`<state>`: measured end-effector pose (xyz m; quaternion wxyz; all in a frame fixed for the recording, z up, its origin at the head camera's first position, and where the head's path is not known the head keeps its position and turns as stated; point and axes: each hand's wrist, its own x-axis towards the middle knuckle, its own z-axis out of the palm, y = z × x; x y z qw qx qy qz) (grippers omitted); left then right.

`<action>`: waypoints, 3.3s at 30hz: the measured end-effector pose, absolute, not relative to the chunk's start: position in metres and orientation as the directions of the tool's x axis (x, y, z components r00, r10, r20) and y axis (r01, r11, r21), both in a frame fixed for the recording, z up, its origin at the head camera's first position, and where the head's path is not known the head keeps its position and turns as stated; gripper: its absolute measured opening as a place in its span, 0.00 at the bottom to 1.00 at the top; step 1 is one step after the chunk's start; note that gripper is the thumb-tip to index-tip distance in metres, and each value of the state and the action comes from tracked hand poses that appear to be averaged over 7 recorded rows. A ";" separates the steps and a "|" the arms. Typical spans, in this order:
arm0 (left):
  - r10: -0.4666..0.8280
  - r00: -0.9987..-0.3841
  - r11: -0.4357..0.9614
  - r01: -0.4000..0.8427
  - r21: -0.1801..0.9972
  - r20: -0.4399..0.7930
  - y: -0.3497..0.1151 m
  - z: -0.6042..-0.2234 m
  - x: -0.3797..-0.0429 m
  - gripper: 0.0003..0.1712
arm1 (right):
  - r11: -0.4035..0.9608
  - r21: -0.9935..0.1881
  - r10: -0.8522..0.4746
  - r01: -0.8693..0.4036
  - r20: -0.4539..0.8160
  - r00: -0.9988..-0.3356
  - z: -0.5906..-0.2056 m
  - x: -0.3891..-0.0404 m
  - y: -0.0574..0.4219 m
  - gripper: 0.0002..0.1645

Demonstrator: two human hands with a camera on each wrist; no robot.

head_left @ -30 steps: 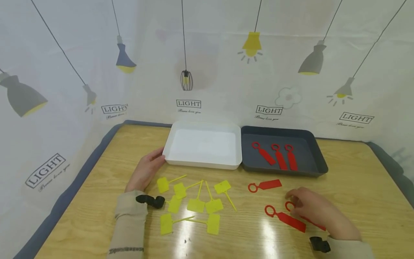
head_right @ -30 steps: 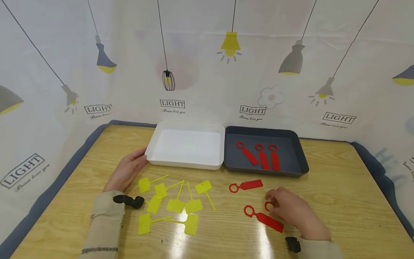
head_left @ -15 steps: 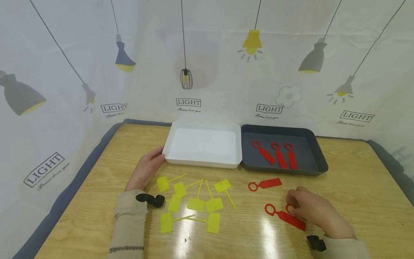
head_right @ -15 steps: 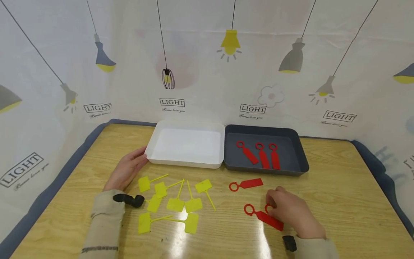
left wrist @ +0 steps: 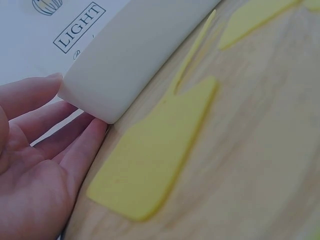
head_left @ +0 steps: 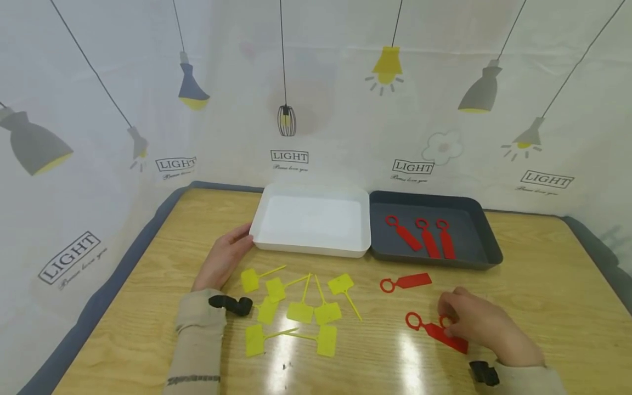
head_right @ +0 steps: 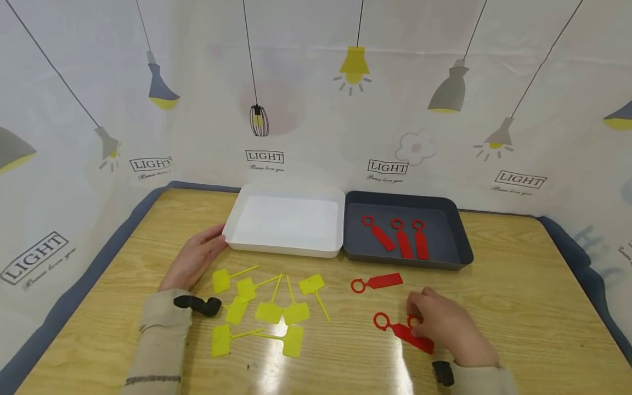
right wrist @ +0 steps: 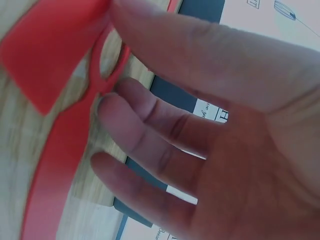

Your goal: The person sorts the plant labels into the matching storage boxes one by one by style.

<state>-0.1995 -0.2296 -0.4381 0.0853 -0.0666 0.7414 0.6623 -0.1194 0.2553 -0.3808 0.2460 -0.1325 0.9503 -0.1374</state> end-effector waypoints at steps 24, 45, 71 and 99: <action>-0.001 -0.973 0.134 -0.227 0.965 -0.229 -0.229 -0.437 -0.200 0.27 | 0.911 -0.361 -0.355 -0.198 -0.445 -0.822 -0.382 -0.127 0.257 0.14; -0.004 -0.973 0.119 -0.229 0.966 -0.230 -0.230 -0.439 -0.199 0.28 | 0.911 -0.364 -0.345 -0.191 -0.426 -0.836 -0.386 -0.126 0.257 0.12; 0.011 -0.975 0.060 -0.223 0.973 -0.224 -0.230 -0.440 -0.201 0.28 | 0.915 -0.357 -0.286 -0.188 -0.247 -0.926 -0.375 -0.129 0.267 0.07; -0.004 -0.979 0.124 -0.203 0.971 -0.204 -0.230 -0.439 -0.200 0.28 | 0.912 -0.391 -0.214 -0.119 -0.210 -0.954 -0.355 -0.129 0.287 0.11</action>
